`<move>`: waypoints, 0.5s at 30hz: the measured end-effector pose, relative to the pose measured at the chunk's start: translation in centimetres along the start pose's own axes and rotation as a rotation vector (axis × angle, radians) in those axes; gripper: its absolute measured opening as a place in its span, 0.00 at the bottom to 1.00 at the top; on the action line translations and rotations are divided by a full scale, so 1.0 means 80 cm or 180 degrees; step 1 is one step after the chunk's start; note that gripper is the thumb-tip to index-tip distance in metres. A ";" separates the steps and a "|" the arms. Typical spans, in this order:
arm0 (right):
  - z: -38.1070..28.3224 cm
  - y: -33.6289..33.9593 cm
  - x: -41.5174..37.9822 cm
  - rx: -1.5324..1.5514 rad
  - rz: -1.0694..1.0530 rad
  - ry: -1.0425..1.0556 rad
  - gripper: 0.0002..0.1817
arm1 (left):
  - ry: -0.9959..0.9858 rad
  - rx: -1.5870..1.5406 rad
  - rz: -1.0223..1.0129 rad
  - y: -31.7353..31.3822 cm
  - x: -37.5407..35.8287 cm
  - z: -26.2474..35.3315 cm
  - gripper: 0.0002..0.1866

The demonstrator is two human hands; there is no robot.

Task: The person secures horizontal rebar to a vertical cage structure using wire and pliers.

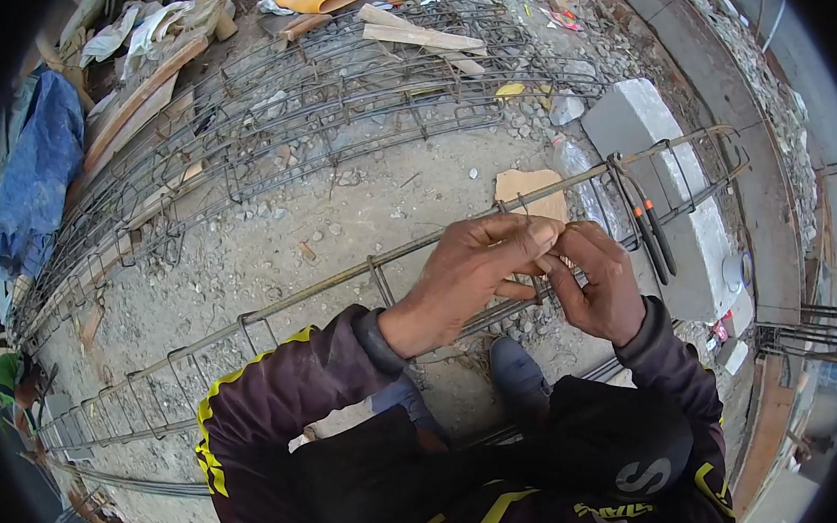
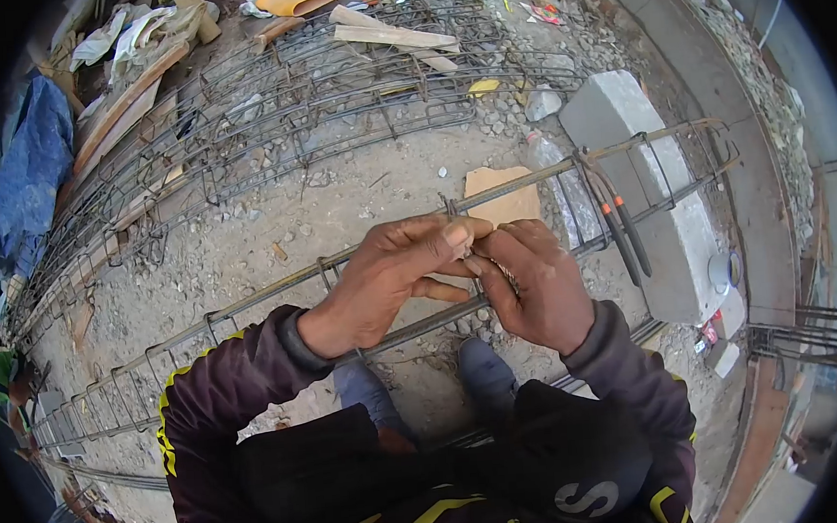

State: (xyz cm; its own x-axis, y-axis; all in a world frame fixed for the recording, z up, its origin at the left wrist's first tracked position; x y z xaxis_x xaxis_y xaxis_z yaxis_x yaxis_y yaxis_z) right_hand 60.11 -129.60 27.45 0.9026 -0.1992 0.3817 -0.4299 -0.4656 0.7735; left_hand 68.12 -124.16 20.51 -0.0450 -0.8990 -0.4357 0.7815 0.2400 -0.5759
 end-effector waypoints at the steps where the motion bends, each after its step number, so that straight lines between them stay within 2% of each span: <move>1: 0.001 0.000 0.008 -0.0106 -0.0210 -0.0009 0.07 | 0.0069 0.0169 0.0077 0.012 0.007 0.012 0.18; 4: -0.002 0.016 0.027 -0.0510 -0.0311 0.0067 0.05 | 0.0189 0.0522 -0.0010 0.035 0.038 0.024 0.16; 5: -0.004 0.019 0.027 -0.0806 -0.0489 0.0225 0.09 | 0.0180 0.0610 -0.0097 0.034 0.046 0.023 0.16; 8: 0.001 0.026 0.020 -0.1093 -0.0754 0.0068 0.13 | 0.0045 0.0798 -0.0136 0.027 0.059 0.021 0.15; 9: -0.003 0.019 0.021 -0.1304 -0.0967 0.0141 0.17 | -0.0057 0.0776 -0.0061 0.033 0.063 0.021 0.15; 12: 0.007 -0.001 0.024 -0.1358 -0.1201 0.0323 0.17 | -0.0188 0.0757 0.0225 0.062 0.067 0.020 0.14; 14: 0.017 -0.007 0.023 -0.1170 -0.1305 0.0150 0.19 | -0.0280 0.0688 0.0556 0.080 0.062 0.026 0.14; 15: 0.020 -0.010 0.021 -0.1057 -0.1365 0.0122 0.20 | -0.0193 0.0675 0.0520 0.080 0.065 0.018 0.14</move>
State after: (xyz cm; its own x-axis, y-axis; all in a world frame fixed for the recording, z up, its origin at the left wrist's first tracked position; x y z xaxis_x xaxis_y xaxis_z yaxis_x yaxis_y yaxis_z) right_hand 62.02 -130.96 26.70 0.9998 -0.0168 0.0102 -0.0134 -0.1996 0.9798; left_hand 73.75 -127.80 15.55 0.1248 -0.8764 -0.4650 0.8884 0.3074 -0.3409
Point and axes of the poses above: each hand's wrist, its own x-axis towards the middle knuckle, its own y-axis out of the back of the hand, z = x × y, the point moved 10 cm from there along x, towards the middle knuckle, and after that the axes turned 11 degrees about y, right-handed, at the moved point
